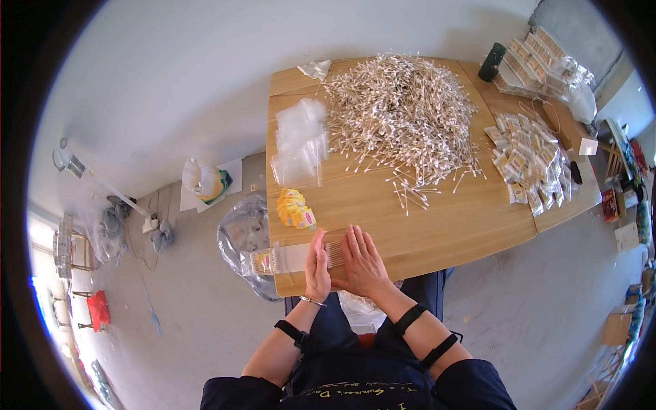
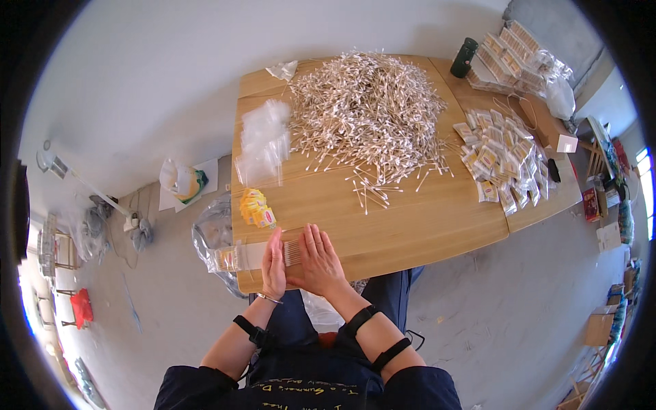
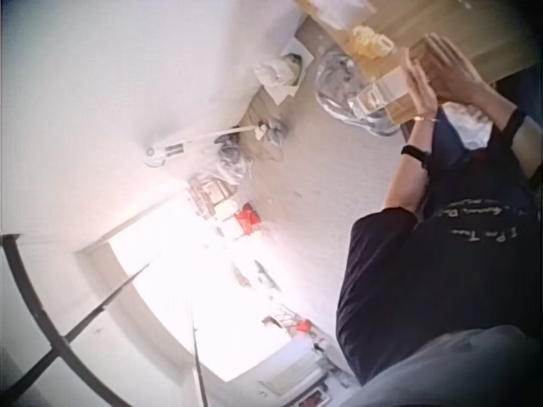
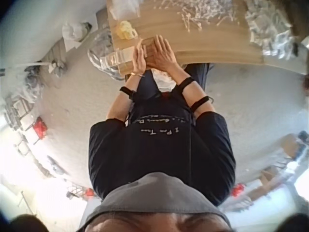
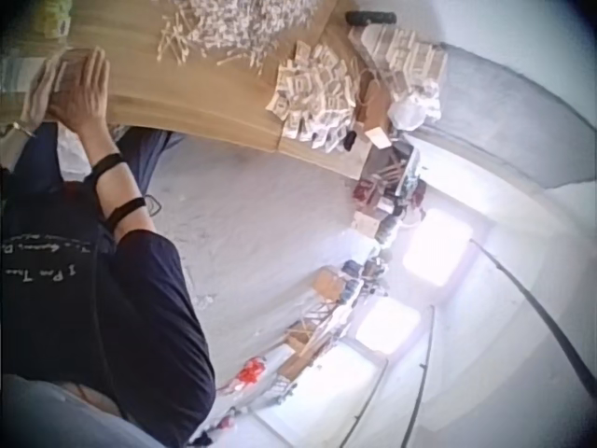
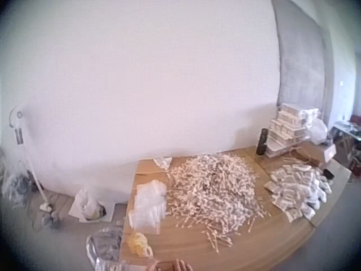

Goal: Sorting a large pile of cotton swabs into small groups and placing them into clear plastic bags.

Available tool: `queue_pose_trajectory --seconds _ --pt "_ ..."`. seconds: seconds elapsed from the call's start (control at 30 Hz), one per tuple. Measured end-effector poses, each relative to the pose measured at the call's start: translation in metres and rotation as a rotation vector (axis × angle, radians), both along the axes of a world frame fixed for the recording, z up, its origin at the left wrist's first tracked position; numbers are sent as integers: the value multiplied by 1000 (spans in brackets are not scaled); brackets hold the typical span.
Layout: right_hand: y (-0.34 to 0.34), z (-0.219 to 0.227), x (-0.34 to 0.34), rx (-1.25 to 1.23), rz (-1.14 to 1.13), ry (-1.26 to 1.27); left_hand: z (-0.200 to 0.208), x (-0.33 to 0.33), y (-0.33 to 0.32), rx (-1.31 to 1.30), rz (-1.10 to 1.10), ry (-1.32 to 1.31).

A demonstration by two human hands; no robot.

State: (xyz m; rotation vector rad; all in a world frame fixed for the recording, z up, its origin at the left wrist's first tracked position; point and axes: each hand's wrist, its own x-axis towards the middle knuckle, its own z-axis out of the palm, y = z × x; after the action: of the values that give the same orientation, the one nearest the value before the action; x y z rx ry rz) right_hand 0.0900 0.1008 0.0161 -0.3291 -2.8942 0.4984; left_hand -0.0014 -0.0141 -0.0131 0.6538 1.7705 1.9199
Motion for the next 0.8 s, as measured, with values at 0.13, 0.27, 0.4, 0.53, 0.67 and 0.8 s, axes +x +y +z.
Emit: queue_pose_trajectory --seconds 0.13,0.27,0.4,0.53,0.67,0.8 --pt "-2 0 1 -2 21 -38 12 2 4 68 -10 -123" --pt "-6 -1 1 -2 28 -36 16 0 2 43 -25 -106" --pt "-6 2 2 -17 29 -30 18 1 3 26 -30 -95" --pt "-11 3 5 17 36 -42 19 0 2 16 -26 -87" --pt "-13 3 6 17 9 -40 19 0 3 9 -30 -80" --pt "-17 2 3 -38 -14 -32 17 -2 0 5 -33 -76"
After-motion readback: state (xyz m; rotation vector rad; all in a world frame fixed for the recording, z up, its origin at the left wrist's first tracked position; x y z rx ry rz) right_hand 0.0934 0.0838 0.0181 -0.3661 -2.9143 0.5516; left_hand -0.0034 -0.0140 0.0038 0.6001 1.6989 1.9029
